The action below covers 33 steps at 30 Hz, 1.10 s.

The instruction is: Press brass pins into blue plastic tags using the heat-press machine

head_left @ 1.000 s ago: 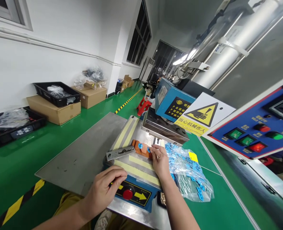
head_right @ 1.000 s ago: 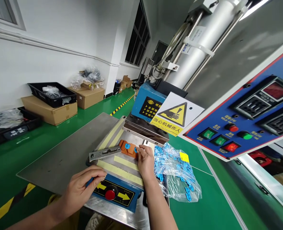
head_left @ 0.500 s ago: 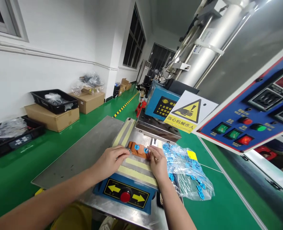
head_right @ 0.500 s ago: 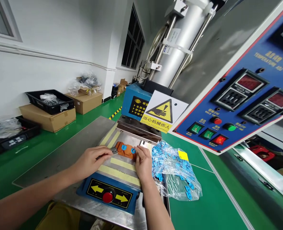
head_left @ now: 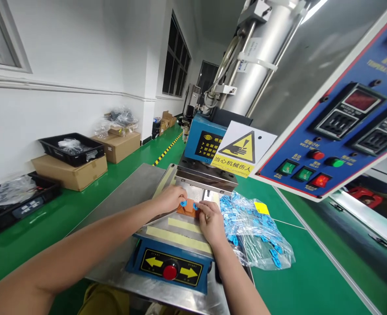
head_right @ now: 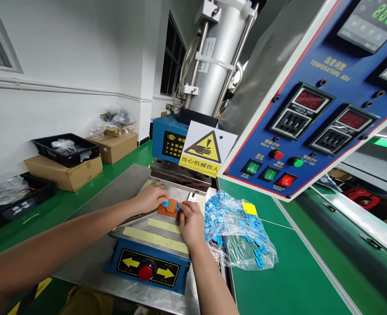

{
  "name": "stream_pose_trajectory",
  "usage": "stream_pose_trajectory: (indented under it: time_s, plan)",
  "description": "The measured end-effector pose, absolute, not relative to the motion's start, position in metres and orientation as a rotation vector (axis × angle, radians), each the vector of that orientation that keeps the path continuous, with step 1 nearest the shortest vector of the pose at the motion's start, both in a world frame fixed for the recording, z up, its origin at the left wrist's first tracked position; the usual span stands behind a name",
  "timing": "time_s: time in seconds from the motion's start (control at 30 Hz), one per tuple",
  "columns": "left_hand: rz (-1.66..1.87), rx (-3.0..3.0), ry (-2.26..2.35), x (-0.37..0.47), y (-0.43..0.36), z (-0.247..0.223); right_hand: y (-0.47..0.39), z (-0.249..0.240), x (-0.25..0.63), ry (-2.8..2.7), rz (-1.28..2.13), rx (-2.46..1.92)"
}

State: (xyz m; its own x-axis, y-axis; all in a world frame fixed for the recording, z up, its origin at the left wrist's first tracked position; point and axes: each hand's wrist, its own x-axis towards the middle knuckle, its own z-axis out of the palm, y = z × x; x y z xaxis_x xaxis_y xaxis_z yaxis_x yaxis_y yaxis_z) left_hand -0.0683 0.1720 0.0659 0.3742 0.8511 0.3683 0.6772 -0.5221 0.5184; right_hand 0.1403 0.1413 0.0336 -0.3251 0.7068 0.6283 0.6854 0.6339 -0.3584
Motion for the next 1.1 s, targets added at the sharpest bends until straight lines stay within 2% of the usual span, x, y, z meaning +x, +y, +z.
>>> stream_pose_trajectory:
  time_s: [0.23,0.47,0.73,0.93,1.03,1.1]
  plan:
    - [0.789,2.385,1.409,-0.066,0.17,0.063,0.139,0.034,0.14,-2.05,0.02,-1.087]
    - [0.888,2.341,1.353,-0.074,0.164,0.062,0.14,0.032,0.139,-2.064,-0.007,-1.092]
    - [0.797,2.533,1.366,-0.074,0.161,0.059,0.14,0.033,0.142,-2.023,0.032,-1.073]
    - [0.957,2.581,1.414,-0.072,0.149,0.068,0.136,0.035,0.144,-1.845,0.078,-0.994]
    - [1.134,2.721,1.24,-0.052,0.114,0.071,0.125,0.038,0.16,-1.701,0.189,-0.983]
    - [1.101,2.813,0.96,-0.028,0.081,0.066,0.112,0.038,0.185,-1.606,0.278,-1.055]
